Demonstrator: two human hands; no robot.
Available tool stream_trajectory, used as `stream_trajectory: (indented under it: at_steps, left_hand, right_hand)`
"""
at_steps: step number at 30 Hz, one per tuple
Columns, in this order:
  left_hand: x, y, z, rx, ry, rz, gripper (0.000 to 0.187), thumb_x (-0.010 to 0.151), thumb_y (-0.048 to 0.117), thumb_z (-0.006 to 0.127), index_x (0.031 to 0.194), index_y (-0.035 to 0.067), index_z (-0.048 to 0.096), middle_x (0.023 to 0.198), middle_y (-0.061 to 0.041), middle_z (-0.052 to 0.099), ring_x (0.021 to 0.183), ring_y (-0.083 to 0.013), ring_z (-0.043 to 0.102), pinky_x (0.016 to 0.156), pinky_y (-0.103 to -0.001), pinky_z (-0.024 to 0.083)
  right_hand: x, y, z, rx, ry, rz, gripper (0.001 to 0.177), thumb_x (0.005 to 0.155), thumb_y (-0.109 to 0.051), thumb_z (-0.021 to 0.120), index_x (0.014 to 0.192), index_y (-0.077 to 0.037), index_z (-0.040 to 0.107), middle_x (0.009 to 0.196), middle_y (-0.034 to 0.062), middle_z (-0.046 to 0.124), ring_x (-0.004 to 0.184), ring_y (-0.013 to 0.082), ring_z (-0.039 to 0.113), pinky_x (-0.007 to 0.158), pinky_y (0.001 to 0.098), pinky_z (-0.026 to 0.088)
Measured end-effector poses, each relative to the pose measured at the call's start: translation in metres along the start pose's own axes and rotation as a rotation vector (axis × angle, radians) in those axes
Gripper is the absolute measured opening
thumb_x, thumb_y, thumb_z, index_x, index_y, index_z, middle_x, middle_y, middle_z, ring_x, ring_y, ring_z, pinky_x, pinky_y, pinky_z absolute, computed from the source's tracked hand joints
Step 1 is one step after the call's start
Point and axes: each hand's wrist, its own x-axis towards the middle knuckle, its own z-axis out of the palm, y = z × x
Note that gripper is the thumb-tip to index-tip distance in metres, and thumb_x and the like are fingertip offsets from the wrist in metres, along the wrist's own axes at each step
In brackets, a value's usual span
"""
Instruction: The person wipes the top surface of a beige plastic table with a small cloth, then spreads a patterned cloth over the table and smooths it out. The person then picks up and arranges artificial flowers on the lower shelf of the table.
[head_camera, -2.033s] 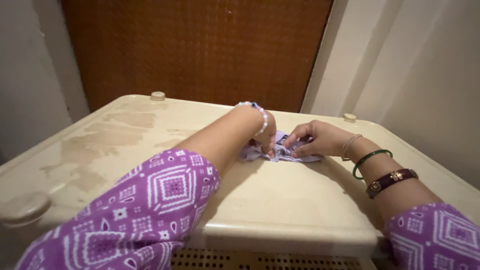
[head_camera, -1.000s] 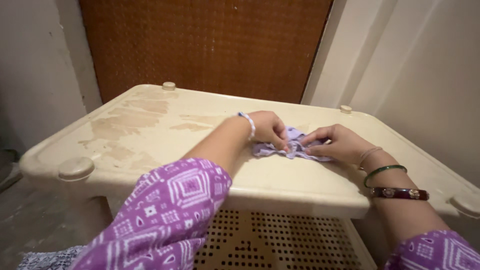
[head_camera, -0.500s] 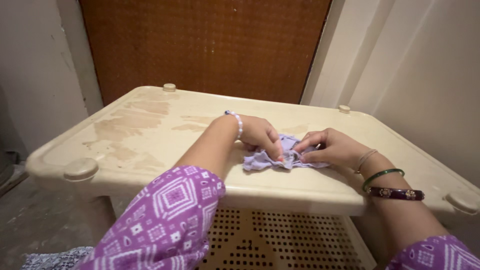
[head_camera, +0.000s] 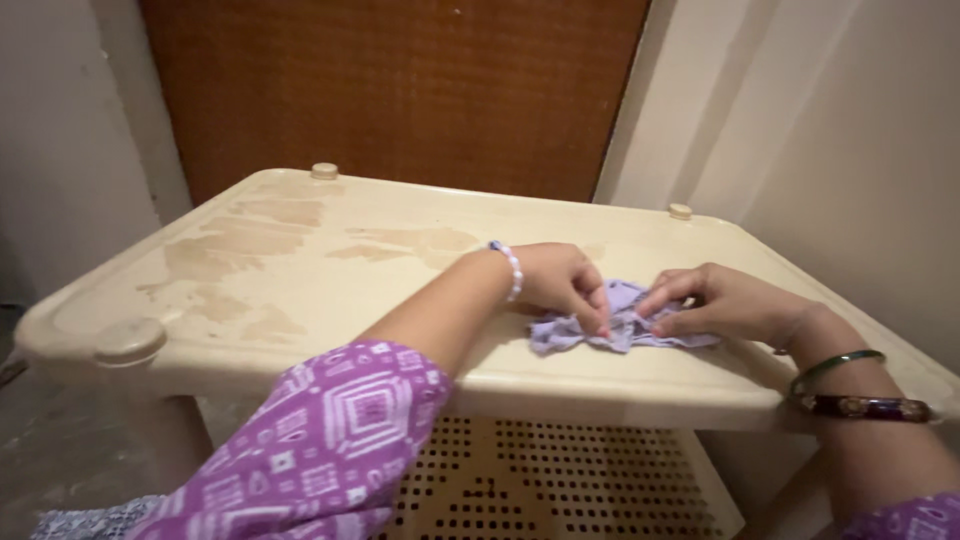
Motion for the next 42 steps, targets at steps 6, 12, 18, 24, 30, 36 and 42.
stream_trajectory:
  at_steps: [6,12,18,24,30,36,42]
  left_hand:
    - [-0.015,0.0,-0.013,0.03,-0.21,-0.087,0.024,0.076,0.026,0.087,0.094,0.011,0.082,0.081,0.003,0.076,0.067,-0.0058,0.061,0.059,-0.023,0.048]
    - [0.012,0.021,0.001,0.163,-0.229,-0.102,0.023,0.077,0.029,0.086,0.093,0.013,0.082,0.078,0.003,0.074,0.062,-0.0072,0.058,0.055,-0.024,0.045]
    - [0.062,0.027,0.039,-0.08,-0.239,0.146,0.025,0.076,0.021,0.086,0.095,0.005,0.079,0.085,0.002,0.08,0.075,-0.0052,0.069,0.067,-0.022,0.055]
    - [0.064,0.026,0.029,0.089,-0.25,0.065,0.029,0.074,0.025,0.089,0.097,0.009,0.078,0.083,0.003,0.075,0.073,-0.0059,0.064,0.064,-0.021,0.051]
    - [0.06,0.035,0.021,0.136,-0.377,-0.076,0.027,0.075,0.029,0.088,0.092,0.013,0.076,0.08,0.005,0.072,0.066,-0.0076,0.057,0.056,-0.025,0.045]
    - [0.103,0.057,0.044,0.319,-0.311,-0.035,0.022,0.077,0.033,0.085,0.09,0.017,0.077,0.081,0.003,0.074,0.069,-0.0091,0.062,0.06,-0.026,0.049]
    - [0.144,0.063,0.066,0.271,-0.257,0.147,0.023,0.077,0.033,0.086,0.089,0.015,0.078,0.084,0.003,0.076,0.076,-0.0088,0.067,0.067,-0.025,0.054]
  right_hand:
    - [0.001,-0.014,0.011,0.116,-0.131,-0.08,0.027,0.077,-0.013,0.081,0.103,-0.005,0.084,0.103,0.0007,0.077,0.097,0.0123,0.067,0.093,0.0284,0.052]
    - [-0.019,-0.005,-0.013,-0.04,-0.188,-0.019,0.03,0.073,-0.015,0.084,0.103,-0.012,0.084,0.1,-0.0013,0.077,0.097,0.0089,0.066,0.092,0.0239,0.05]
    - [-0.041,0.019,-0.042,-0.078,-0.17,0.319,0.021,0.074,-0.021,0.091,0.094,-0.016,0.084,0.091,0.0022,0.079,0.09,0.0104,0.066,0.087,0.0266,0.051]
    - [-0.039,0.028,-0.045,-0.192,-0.226,0.144,0.027,0.075,-0.022,0.088,0.102,-0.017,0.084,0.092,-0.0028,0.079,0.092,0.0074,0.068,0.089,0.024,0.05]
    - [-0.037,0.031,-0.038,-0.079,-0.25,0.021,0.031,0.074,-0.017,0.084,0.105,-0.016,0.084,0.098,-0.0037,0.076,0.095,0.0095,0.067,0.091,0.0256,0.051]
    - [-0.058,0.055,-0.058,-0.162,-0.149,0.271,0.032,0.076,-0.025,0.088,0.107,-0.022,0.083,0.089,-0.0067,0.079,0.091,0.0064,0.065,0.087,0.0242,0.05]
    - [-0.076,0.08,-0.079,-0.013,-0.067,0.497,0.026,0.075,-0.02,0.09,0.1,-0.019,0.084,0.084,-0.0032,0.075,0.081,0.0102,0.063,0.077,0.0275,0.051]
